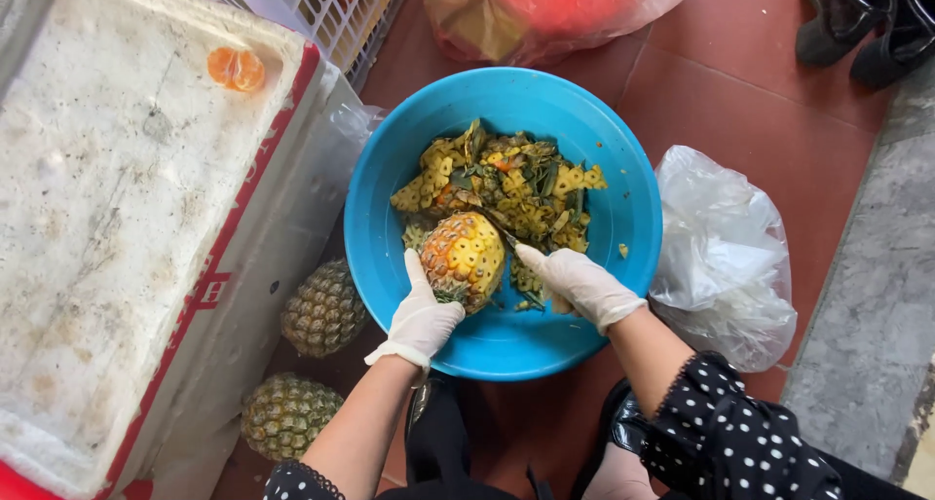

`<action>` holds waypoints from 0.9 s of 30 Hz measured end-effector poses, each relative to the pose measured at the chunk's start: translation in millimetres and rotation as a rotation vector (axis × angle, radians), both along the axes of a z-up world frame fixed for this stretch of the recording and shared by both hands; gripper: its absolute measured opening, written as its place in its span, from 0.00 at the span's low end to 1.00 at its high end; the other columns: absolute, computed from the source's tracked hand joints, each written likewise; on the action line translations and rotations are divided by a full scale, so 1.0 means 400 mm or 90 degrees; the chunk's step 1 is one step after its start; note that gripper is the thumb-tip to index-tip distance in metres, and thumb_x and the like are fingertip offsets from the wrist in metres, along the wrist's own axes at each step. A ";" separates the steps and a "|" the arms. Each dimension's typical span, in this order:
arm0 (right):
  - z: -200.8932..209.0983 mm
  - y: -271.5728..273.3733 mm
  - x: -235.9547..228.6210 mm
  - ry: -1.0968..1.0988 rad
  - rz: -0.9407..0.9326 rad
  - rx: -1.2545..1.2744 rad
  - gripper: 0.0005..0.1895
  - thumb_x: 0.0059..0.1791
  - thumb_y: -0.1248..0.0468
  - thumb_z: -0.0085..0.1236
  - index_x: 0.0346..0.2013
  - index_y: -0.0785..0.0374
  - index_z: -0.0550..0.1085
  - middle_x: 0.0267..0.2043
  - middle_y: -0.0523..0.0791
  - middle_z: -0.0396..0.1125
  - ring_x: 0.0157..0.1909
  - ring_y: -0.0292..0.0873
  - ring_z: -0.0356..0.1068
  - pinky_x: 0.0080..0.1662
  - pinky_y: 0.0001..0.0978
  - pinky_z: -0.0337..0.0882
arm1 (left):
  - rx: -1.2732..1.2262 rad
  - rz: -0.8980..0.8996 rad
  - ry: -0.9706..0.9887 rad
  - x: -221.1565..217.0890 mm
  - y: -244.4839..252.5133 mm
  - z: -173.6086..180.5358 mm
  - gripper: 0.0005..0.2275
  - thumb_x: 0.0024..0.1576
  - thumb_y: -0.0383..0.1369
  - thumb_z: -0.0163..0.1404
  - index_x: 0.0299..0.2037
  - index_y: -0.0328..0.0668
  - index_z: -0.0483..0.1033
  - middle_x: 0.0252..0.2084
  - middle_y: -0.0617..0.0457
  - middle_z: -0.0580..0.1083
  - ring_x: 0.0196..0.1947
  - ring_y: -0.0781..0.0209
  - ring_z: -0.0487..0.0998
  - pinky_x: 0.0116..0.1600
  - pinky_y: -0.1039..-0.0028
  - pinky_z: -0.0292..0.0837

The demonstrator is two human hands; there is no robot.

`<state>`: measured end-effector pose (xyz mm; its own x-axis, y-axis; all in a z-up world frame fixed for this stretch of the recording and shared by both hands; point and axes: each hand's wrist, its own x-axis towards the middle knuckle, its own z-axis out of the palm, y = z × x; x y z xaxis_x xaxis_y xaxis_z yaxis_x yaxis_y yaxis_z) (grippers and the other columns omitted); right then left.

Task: Peeling a pineapple using a knife to remove the skin and eyes

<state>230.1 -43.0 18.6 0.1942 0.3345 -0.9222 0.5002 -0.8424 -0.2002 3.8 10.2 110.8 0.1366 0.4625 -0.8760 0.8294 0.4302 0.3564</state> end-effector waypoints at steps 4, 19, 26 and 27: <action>0.093 -0.051 -0.014 0.082 -0.135 0.106 0.53 0.49 0.21 0.38 0.24 0.72 0.78 0.17 0.58 0.71 0.16 0.51 0.72 0.28 0.43 0.78 | -0.003 0.026 -0.020 -0.009 0.013 -0.034 0.52 0.53 0.33 0.54 0.80 0.60 0.22 0.59 0.32 0.73 0.63 0.34 0.75 0.65 0.54 0.71; 0.203 -0.128 -0.052 -0.194 0.249 0.183 0.35 0.49 0.25 0.45 0.37 0.54 0.71 0.40 0.54 0.75 0.48 0.59 0.78 0.51 0.53 0.76 | -0.080 0.357 -0.192 -0.004 -0.005 -0.250 0.57 0.50 0.34 0.65 0.78 0.60 0.24 0.37 0.37 0.74 0.16 0.52 0.76 0.19 0.78 0.73; 0.218 -0.132 -0.045 -0.223 0.273 0.191 0.33 0.50 0.28 0.48 0.36 0.56 0.71 0.37 0.54 0.74 0.46 0.60 0.78 0.49 0.52 0.76 | -0.068 0.253 -0.127 0.046 0.001 -0.026 0.52 0.59 0.46 0.54 0.76 0.47 0.16 0.55 0.32 0.67 0.38 0.51 0.70 0.46 0.70 0.67; 0.220 -0.129 -0.044 -0.240 0.276 0.206 0.33 0.50 0.27 0.47 0.35 0.55 0.71 0.35 0.54 0.74 0.45 0.59 0.79 0.47 0.50 0.76 | -0.047 0.184 -0.102 0.063 0.001 0.019 0.52 0.58 0.47 0.54 0.77 0.47 0.17 0.58 0.31 0.67 0.46 0.47 0.69 0.53 0.64 0.66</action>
